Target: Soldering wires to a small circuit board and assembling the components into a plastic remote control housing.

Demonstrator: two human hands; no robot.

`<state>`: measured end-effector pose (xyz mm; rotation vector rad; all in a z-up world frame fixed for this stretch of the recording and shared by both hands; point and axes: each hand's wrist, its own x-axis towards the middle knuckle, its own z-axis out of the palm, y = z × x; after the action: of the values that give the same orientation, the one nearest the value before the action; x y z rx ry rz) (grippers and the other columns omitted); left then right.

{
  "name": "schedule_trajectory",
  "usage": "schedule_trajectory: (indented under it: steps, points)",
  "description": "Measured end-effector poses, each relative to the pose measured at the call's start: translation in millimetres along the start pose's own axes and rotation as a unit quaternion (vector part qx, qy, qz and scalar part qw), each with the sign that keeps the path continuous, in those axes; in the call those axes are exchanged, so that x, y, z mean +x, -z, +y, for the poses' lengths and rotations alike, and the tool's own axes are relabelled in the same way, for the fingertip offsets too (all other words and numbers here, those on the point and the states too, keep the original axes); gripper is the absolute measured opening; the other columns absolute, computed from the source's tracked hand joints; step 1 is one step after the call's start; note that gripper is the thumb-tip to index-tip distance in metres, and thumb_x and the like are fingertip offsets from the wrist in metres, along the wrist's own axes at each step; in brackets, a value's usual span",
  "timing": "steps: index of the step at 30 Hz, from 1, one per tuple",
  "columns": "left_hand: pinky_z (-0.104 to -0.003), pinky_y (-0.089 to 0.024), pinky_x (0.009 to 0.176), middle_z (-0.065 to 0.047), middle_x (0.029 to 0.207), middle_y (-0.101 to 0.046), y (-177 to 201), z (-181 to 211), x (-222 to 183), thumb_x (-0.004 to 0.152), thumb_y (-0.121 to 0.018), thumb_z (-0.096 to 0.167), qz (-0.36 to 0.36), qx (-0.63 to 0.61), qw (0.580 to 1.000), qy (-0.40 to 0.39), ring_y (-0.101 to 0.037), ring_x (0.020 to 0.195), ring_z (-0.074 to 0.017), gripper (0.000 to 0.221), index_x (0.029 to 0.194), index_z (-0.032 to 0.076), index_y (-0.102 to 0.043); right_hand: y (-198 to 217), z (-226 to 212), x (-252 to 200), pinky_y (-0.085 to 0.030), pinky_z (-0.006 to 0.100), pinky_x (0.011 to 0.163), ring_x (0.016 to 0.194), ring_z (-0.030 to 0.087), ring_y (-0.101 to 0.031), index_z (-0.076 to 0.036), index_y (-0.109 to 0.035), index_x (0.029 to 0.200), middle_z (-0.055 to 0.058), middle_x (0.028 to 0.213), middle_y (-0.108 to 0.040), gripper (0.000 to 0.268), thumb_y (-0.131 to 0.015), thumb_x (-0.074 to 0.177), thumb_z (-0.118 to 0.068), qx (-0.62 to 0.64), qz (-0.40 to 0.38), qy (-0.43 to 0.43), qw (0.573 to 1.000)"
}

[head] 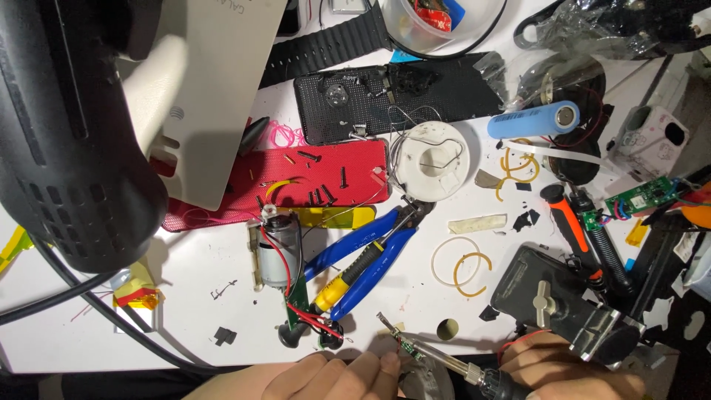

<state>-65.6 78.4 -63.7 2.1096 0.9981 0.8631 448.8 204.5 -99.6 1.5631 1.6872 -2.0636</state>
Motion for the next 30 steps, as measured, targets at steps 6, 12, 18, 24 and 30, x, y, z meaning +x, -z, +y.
schedule_trajectory:
  steps: [6, 12, 18, 24, 30]
  points:
    - [-0.035, -0.063, 0.08, -0.022, 0.134, -0.069, -6, -2, -2, 0.117, -0.063, 0.002, -0.094, -0.056, 0.993, 0.035, -0.074, 0.089, -0.0257, 0.03, 0.146, -0.003, -0.067, 37, 41, 12, -0.071, 0.036, 0.118, 0.123, 0.021, -0.101, 0.005, -0.086, 0.133, 0.013, 0.128, -0.108, 0.046, -0.07, 0.098, -0.02, -0.054, -0.103, -0.022, 0.993]
    - [-0.035, -0.066, 0.071, -0.019, 0.128, -0.075, -16, 5, 5, 0.121, -0.059, 0.01, -0.156, -0.058, 0.979, 0.115, -0.08, 0.079, -0.0263, 0.03, 0.146, -0.001, -0.07, 59, 16, 12, -0.075, 0.036, 0.109, 0.111, 0.017, -0.102, -0.004, -0.085, 0.108, 0.006, 0.109, -0.104, 0.024, -0.074, 0.093, -0.017, -0.124, -0.056, 0.151, 0.979]
    - [-0.026, -0.068, 0.084, -0.015, 0.126, -0.079, 23, 12, 14, 0.119, -0.072, 0.009, 0.013, 0.094, 0.995, -0.022, -0.08, 0.092, -0.0161, 0.019, 0.134, 0.0, -0.077, -50, -80, 18, -0.079, 0.037, 0.099, 0.096, 0.013, -0.102, -0.014, -0.085, 0.078, -0.002, 0.086, -0.099, 0.01, -0.078, 0.086, -0.014, -0.203, 0.007, 0.349, 0.915]
    - [-0.024, -0.063, 0.064, -0.012, 0.113, -0.086, -33, 45, 17, 0.1, -0.088, 0.015, 0.191, 0.129, 0.962, 0.148, -0.078, 0.076, -0.0095, 0.009, 0.102, 0.007, -0.084, -76, -116, 18, -0.079, 0.049, 0.099, 0.081, 0.018, -0.098, -0.016, -0.071, 0.097, 0.002, 0.082, -0.092, 0.033, -0.095, 0.074, -0.015, -0.166, 0.061, 0.424, 0.888]
    - [-0.03, -0.067, 0.072, -0.018, 0.109, -0.084, -25, 52, 24, 0.097, -0.083, 0.006, 0.209, 0.127, 0.963, 0.112, -0.082, 0.084, -0.0191, 0.014, 0.106, -0.004, -0.085, -128, -145, 22, -0.077, 0.042, 0.091, 0.065, 0.013, -0.081, -0.014, -0.064, 0.088, 0.001, 0.071, -0.078, 0.006, -0.066, 0.085, -0.019, -0.123, 0.243, 0.458, 0.846]
